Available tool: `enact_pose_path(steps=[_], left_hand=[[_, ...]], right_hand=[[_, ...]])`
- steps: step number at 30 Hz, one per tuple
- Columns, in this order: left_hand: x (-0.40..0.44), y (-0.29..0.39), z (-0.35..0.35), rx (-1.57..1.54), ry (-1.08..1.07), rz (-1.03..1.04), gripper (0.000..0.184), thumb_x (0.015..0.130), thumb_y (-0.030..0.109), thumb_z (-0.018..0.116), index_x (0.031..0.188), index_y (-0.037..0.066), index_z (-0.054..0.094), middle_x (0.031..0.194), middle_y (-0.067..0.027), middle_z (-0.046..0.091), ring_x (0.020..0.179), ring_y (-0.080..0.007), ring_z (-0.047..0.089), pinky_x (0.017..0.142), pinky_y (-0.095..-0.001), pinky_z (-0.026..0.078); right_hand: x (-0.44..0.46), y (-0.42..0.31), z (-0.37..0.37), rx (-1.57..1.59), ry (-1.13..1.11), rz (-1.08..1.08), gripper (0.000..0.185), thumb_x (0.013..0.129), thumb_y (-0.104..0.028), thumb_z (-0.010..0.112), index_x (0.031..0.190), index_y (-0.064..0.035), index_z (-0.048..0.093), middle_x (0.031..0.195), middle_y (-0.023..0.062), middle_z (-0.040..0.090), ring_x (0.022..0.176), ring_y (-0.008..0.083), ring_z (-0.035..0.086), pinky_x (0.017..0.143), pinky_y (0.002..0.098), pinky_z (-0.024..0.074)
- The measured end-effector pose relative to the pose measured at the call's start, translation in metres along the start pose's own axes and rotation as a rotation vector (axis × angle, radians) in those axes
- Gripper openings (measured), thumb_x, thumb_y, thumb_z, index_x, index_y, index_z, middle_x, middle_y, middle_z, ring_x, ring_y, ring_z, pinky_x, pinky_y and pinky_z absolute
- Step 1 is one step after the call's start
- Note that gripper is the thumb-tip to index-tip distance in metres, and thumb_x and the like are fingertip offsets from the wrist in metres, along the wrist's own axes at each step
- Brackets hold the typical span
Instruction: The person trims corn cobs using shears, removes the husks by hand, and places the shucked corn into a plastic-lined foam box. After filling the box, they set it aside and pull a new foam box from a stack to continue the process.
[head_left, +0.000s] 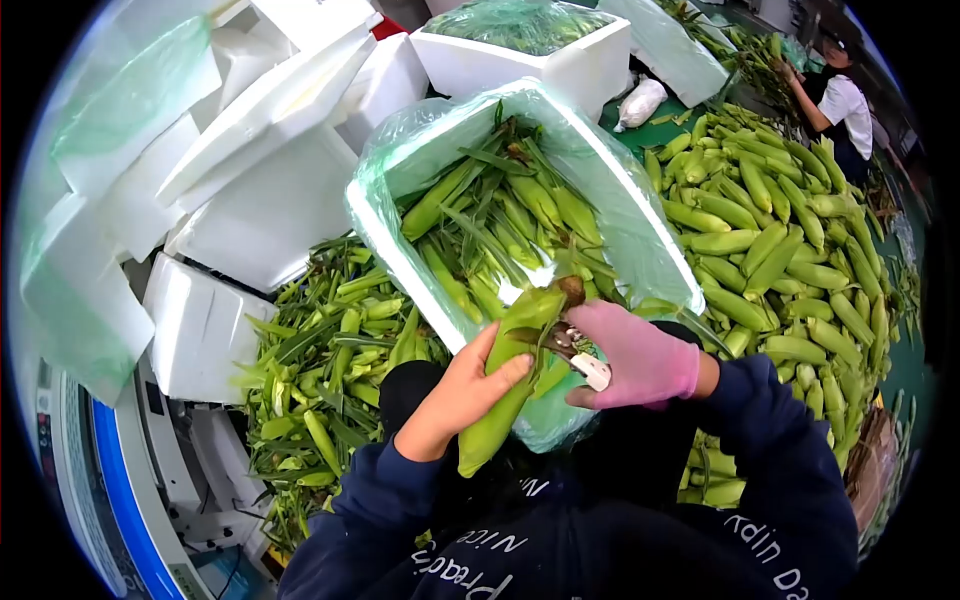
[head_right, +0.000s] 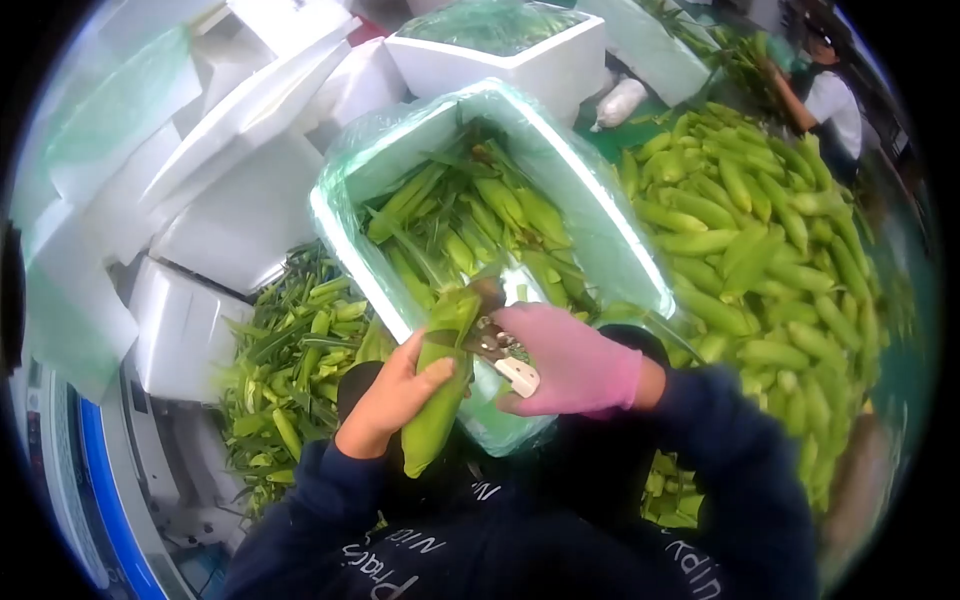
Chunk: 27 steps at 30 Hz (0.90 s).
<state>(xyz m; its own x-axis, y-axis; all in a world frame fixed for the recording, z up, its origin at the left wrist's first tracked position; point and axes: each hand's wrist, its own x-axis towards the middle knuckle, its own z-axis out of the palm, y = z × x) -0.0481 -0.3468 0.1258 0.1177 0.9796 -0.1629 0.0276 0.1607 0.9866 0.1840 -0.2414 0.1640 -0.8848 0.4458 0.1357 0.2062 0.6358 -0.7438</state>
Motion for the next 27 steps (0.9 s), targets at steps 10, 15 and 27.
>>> enact_pose_path(steps=[10,15,27], left_hand=[[-0.097,-0.010,-0.043,-0.293,0.052,0.069,0.058,0.085,0.037,0.076,0.121,-0.002,0.052,0.098,-0.0136,0.065,0.084,-0.0232,0.067,0.076,-0.0356,0.055],[-0.143,0.006,-0.079,-0.568,0.897,0.606,0.041,0.091,0.039,0.068,0.111,0.006,0.054,0.097,-0.0070,0.061,0.088,-0.0216,0.063,0.086,-0.0406,0.053],[-0.126,-0.034,-0.111,-1.361,1.001,0.789,0.041,0.099,0.043,0.057,0.112,0.004,0.056,0.108,-0.0094,0.063,0.107,-0.0257,0.059,0.107,-0.0435,0.044]], right_hand=[[0.051,-0.050,0.057,0.864,-0.217,0.485,0.036,0.087,-0.014,0.071,0.116,0.0028,0.058,0.080,0.0041,0.062,0.065,0.0126,0.060,0.061,0.0270,0.0495],[0.051,-0.072,0.107,1.038,-0.254,0.178,0.062,0.084,-0.010,0.072,0.138,0.0003,0.043,0.104,0.0044,0.059,0.092,0.0114,0.056,0.081,0.0273,0.0474],[0.074,-0.110,0.174,-0.008,0.280,0.013,0.081,0.066,-0.025,0.083,0.133,0.0007,0.044,0.108,0.0163,0.056,0.102,0.0368,0.054,0.094,0.0448,0.0425]])
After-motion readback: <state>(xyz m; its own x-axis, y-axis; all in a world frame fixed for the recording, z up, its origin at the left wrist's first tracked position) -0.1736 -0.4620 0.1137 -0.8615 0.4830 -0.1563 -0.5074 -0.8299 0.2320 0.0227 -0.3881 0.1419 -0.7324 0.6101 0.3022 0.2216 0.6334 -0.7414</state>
